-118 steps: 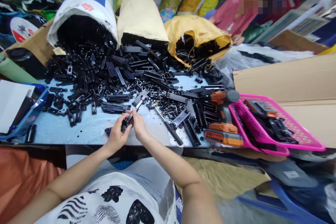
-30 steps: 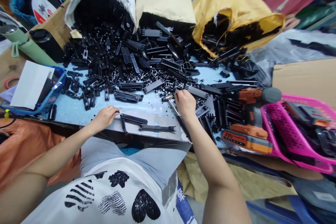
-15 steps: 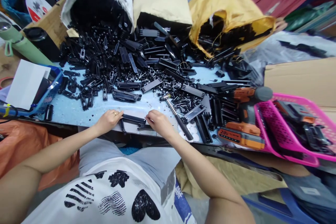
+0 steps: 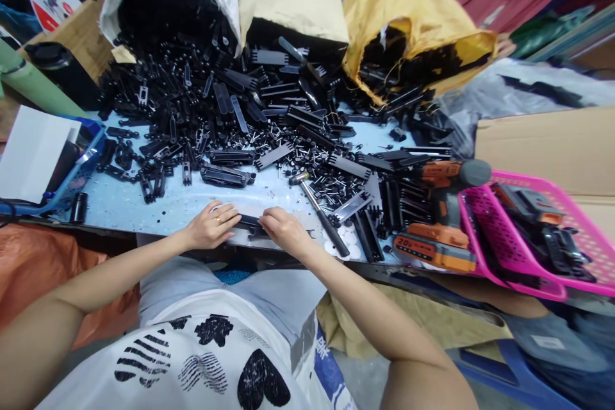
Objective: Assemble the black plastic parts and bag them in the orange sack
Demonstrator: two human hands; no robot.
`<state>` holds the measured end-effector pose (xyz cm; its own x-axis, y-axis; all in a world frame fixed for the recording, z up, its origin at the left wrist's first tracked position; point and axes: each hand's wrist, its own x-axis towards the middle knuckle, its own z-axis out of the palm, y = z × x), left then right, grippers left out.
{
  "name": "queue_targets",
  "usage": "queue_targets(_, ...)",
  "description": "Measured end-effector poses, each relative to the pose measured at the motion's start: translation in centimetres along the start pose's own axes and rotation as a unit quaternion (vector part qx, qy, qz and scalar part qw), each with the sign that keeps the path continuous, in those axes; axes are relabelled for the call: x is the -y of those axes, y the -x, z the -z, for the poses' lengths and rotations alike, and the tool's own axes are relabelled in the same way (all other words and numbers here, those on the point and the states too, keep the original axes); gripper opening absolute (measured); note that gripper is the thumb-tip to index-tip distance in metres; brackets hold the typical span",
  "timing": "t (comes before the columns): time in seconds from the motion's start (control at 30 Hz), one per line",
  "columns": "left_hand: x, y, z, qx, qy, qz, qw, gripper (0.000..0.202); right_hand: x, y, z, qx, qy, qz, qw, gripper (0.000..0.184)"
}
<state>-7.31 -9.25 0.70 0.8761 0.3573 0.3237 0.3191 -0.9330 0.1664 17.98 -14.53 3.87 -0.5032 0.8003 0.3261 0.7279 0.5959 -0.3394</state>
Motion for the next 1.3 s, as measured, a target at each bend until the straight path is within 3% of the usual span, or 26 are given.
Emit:
queue_targets(0.17,-2.4,-3.8,-0.5,0.110,0.031,0.074,0.991,0.063,-0.8,3.0,-2.6,-0.050,-0.060,-0.006,0.997,0.037)
queue_targets(0.3,-3.4,-5.3,-1.4,0.146,0.045,0.143,0.978,0.051,-2.0,4.6,-4.4,-0.053,-0.019,-0.029,0.998,0.048)
queue_targets(0.53,-3.6,-5.2,-1.0,0.149,0.054,0.155,0.975,0.041,-4.2,3.7,-3.1,0.051,-0.005,0.080,0.995,0.042)
queue_targets(0.7,-2.9,-3.0,0.2,0.146,-0.027,0.091,0.985,0.050,-4.2,4.0,-2.2,0.036,0.158,0.008,0.987,0.045)
queue_targets(0.8,-1.8,-2.0,0.3,0.115,-0.052,0.092,0.988,0.048,-3.3,3.4,-1.9,-0.007,0.183,-0.005,0.983,0.052)
queue_targets(0.9,-1.2,-1.7,0.8,0.058,-0.048,0.127,0.989,0.053,-1.3,1.8,-0.1,-0.019,0.139,0.024,0.990,0.055)
queue_targets(1.0,-2.2,-1.2,2.8,-0.019,0.045,0.093,0.994,0.060,1.4,0.4,2.9,0.013,0.002,0.069,0.998,0.057)
queue_targets(1.1,-4.9,-0.6,5.6,-0.078,0.217,0.034,0.972,0.065,4.3,0.1,4.3,0.046,-0.198,0.109,0.973,0.059)
queue_targets(1.2,-7.8,-0.5,7.1,-0.129,0.328,0.026,0.935,0.068,7.2,0.6,2.2,0.037,-0.322,0.114,0.939,0.058)
queue_targets(1.3,-9.6,-0.9,6.4,-0.212,0.328,0.038,0.920,0.074,9.9,0.1,-2.9,-0.061,-0.306,0.004,0.950,0.054)
